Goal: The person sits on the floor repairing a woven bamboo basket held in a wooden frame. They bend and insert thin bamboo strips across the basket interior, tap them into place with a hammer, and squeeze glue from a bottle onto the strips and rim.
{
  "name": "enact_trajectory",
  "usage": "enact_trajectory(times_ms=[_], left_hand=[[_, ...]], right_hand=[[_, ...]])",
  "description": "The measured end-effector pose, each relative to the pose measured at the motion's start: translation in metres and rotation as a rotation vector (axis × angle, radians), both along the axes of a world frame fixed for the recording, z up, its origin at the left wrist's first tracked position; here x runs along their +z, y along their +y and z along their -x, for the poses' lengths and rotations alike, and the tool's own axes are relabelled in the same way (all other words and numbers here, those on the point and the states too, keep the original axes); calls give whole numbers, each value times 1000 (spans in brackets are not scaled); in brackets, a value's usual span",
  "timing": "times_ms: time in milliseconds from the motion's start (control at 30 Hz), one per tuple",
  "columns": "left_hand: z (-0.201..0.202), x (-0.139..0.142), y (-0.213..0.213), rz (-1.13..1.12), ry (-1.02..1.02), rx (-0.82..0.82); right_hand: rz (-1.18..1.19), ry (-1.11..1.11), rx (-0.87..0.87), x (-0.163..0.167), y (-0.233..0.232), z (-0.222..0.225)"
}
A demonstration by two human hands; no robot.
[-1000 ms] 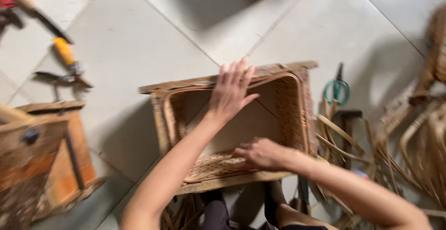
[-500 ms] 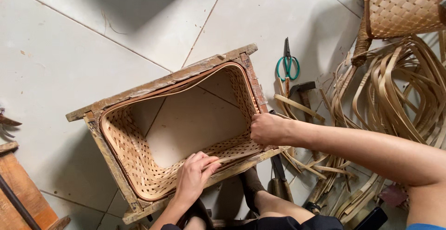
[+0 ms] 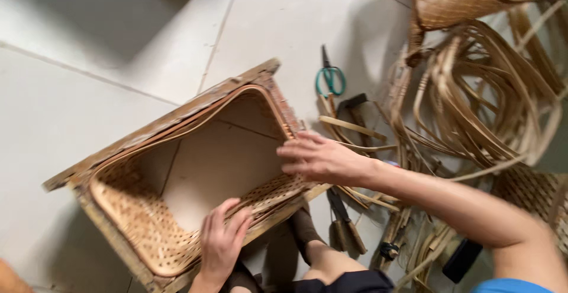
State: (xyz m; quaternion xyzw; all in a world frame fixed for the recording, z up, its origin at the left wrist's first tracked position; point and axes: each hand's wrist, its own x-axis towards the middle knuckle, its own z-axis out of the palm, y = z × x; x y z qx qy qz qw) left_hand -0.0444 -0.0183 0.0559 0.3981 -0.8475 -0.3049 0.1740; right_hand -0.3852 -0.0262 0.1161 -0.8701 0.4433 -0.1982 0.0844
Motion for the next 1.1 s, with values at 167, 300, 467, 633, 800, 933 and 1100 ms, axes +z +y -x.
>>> enact_trajectory(times_ms=[167, 300, 467, 633, 800, 933, 1100], left_hand=[[-6, 1, 14, 281, -108, -53], [-2, 10, 17, 93, -111, -14], [6, 15, 22, -39, -27, 110], [6, 10, 23, 28, 8, 110], [3, 8, 25, 52, 24, 100], [1, 9, 25, 51, 39, 104], [0, 8, 24, 66, 37, 89]], right_hand=[[-551, -254, -974, -52, 123, 19], [-795, -108, -1021, -101, 223, -27], [-648, -328, -1179, -147, 259, -51], [-537, -381, -1231, -152, 268, -36], [-600, -502, -1231, -95, 245, -5], [-534, -385, -528, -29, 178, -5], [-888, 355, -332, 22, 98, -24]])
